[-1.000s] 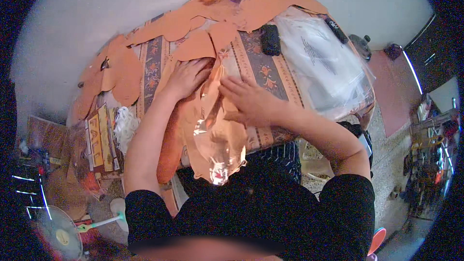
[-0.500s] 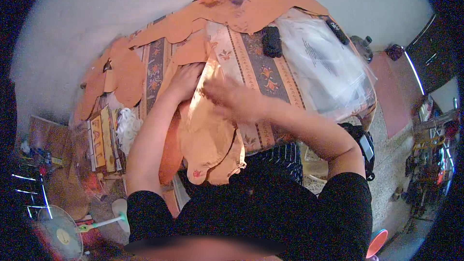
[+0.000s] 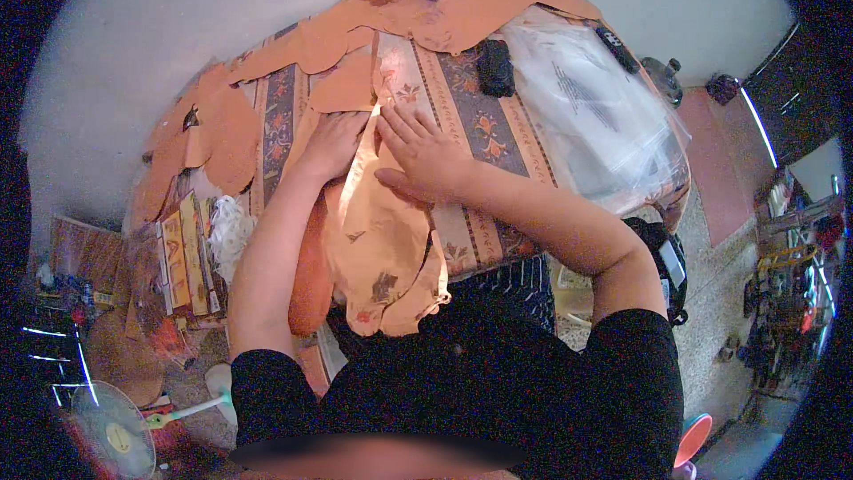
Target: Folding and placing metallic foil balloons into plastic sleeves for retail packaging.
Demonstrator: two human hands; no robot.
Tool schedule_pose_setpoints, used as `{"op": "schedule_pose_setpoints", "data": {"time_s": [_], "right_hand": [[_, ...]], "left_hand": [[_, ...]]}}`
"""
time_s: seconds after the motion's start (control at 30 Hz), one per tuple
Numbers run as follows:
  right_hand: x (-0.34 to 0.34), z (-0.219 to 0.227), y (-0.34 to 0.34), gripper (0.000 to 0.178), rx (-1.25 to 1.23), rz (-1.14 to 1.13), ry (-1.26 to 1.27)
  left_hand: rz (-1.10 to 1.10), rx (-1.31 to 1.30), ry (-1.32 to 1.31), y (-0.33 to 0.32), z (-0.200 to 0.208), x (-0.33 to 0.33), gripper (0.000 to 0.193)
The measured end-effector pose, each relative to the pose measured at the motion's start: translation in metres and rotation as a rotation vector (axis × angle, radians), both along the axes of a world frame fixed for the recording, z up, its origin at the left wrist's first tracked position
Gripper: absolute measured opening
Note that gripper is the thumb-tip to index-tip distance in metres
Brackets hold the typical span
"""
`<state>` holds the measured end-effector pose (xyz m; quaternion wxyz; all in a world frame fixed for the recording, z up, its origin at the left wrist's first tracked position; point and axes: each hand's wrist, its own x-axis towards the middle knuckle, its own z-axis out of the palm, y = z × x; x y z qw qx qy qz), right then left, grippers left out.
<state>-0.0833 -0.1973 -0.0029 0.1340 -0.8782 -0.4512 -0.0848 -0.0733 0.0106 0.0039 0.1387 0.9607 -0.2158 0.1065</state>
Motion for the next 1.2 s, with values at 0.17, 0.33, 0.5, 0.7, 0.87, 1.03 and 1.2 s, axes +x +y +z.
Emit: {"op": "schedule_pose_setpoints", "data": {"time_s": [0.17,0.33,0.5,0.7,0.87,1.03,1.2], "right_hand": [[-0.003,0.000,0.002,0.081,-0.016,-0.009,-0.020],[-0.002,-0.004,0.000,0.081,0.006,-0.007,-0.027],[-0.005,-0.002,0.001,0.081,-0.022,-0.021,-0.036],[-0.013,0.003,-0.003,0.082,-0.092,-0.003,-0.050],[-0.021,0.003,-0.007,0.085,-0.095,0.039,-0.035],[-0.026,0.005,-0.010,0.086,-0.122,0.043,-0.018],[-0.027,-0.002,-0.011,0.086,-0.095,0.054,-0.054]], "left_hand": [[-0.005,-0.032,0.002,0.003,-0.004,0.002,0.032],[0.011,0.022,0.113,0.001,0.004,0.001,0.041],[0.017,-0.022,0.068,0.002,-0.001,-0.001,0.035],[0.035,0.041,0.128,0.001,0.003,0.001,0.036],[0.013,0.005,0.137,0.002,0.001,0.003,0.034],[-0.002,-0.020,0.043,0.002,0.002,0.002,0.030],[-0.006,-0.013,0.039,0.002,0.002,0.001,0.029]]}}
